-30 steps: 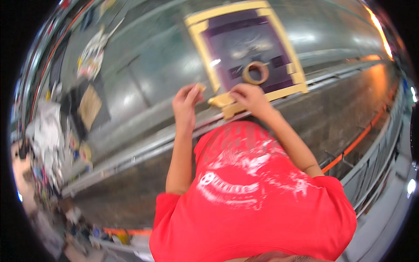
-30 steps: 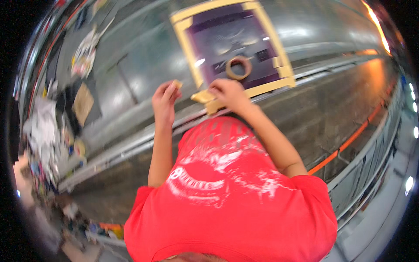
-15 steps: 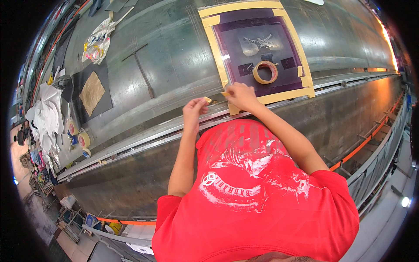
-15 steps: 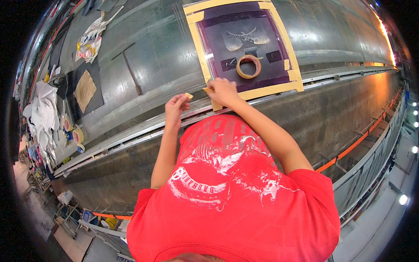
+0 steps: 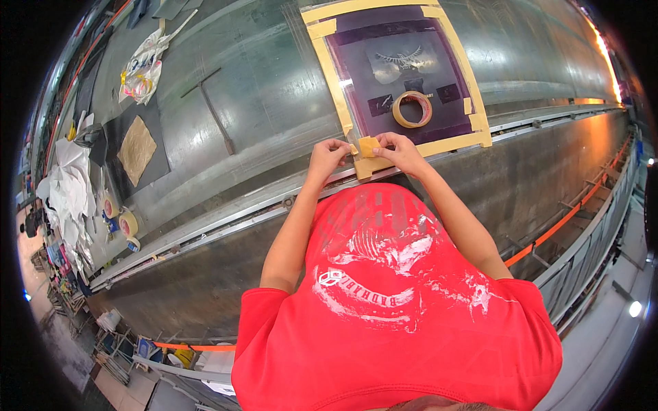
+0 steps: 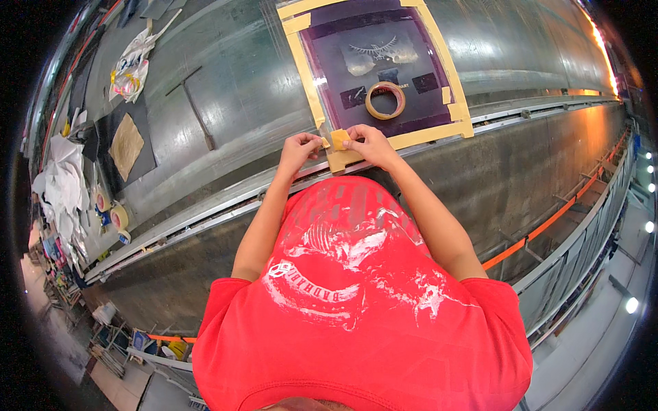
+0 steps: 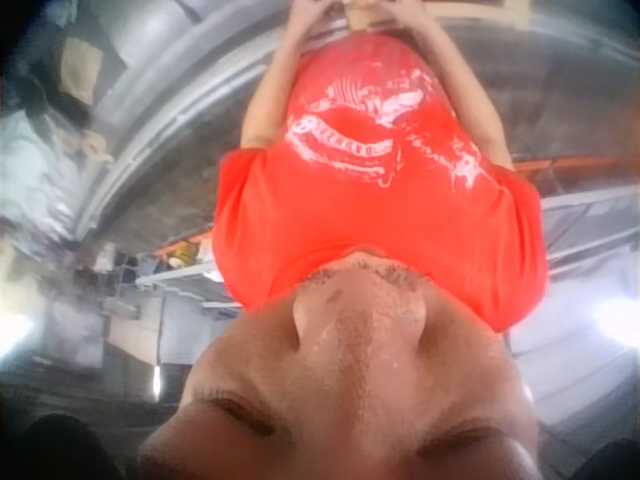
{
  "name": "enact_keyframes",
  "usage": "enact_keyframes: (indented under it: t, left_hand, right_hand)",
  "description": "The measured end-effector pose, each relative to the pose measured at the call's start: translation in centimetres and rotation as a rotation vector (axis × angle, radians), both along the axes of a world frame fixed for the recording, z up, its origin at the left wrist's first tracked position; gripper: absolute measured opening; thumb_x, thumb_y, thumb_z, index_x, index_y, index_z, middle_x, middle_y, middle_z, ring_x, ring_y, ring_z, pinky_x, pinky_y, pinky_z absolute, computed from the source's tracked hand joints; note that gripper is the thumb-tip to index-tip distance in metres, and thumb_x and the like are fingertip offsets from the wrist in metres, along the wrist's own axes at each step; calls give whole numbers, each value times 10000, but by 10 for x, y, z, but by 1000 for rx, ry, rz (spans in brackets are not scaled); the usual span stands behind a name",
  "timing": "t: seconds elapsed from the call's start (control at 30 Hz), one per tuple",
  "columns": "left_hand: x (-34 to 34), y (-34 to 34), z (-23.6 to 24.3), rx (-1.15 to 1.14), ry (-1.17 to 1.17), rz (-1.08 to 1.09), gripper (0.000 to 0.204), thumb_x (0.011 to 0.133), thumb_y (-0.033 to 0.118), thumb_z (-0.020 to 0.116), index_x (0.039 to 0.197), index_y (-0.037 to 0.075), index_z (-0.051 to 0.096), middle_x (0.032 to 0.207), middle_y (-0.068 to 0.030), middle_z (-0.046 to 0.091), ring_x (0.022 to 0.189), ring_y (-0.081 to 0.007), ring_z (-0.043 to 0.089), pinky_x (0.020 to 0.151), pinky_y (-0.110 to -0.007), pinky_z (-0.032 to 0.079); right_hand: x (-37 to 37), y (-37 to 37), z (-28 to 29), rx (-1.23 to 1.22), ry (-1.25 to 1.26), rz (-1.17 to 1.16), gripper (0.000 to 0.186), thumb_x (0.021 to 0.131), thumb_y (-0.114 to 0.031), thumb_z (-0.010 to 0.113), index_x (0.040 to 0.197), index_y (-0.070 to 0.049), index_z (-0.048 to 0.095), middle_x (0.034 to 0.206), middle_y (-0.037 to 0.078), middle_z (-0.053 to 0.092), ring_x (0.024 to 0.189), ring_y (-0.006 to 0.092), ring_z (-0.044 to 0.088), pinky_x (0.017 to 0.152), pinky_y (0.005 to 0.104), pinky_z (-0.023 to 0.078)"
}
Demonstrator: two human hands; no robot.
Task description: The person applies masking tape to the edges of a screen printing frame, then places the frame on a light table to check alignment. They lift the frame, adjust a control on the light table, and return the frame to the table, continuing to apply tape and press down the edges.
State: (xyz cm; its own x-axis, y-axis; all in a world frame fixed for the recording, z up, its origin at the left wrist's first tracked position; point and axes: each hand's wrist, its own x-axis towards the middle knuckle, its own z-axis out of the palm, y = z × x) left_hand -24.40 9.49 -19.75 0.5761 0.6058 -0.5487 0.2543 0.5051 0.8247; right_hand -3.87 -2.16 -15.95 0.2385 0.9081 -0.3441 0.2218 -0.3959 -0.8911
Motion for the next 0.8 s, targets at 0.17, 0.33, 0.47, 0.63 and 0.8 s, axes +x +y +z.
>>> enact_keyframes:
  t: [0.17,0.33,0.47,0.63,0.8]
  left_hand:
    - [6,-2,-11,239,128,-50,228,826,196,749,898,-19,723,808,-64,691,683,-119,636,594,-262,512]
    - [14,-13,-21,533,217,20,209,786,202,768,836,1,736,848,-101,667,730,-176,645,649,-312,506]
    - [17,-25,-30,426,165,137,178,735,212,786,796,47,759,960,-153,641,816,-286,660,770,-389,512]
    - [19,-29,-18,439,145,180,165,723,162,800,798,24,750,1033,-164,645,796,-261,686,758,-369,533]
    - [20,-31,-7,480,172,196,174,718,154,804,799,11,744,1093,-188,665,766,-261,708,740,-349,547]
  right_hand:
    - [10,6,15,-143,186,44,211,884,-140,725,826,-21,561,1112,79,654,909,99,569,841,280,464]
    - [0,1,7,-11,141,30,326,862,-302,754,915,4,657,982,55,643,903,124,595,802,314,480]
    - [-9,-3,4,20,-171,89,419,859,-413,735,958,-9,676,1017,67,620,911,181,615,804,330,485]
    - [-16,-8,6,113,-414,161,495,856,-512,697,974,-32,691,1049,69,612,921,245,615,794,362,479]
    - [-20,-8,26,57,-632,322,508,828,-536,703,1056,-82,704,1060,44,575,1002,235,566,850,415,424]
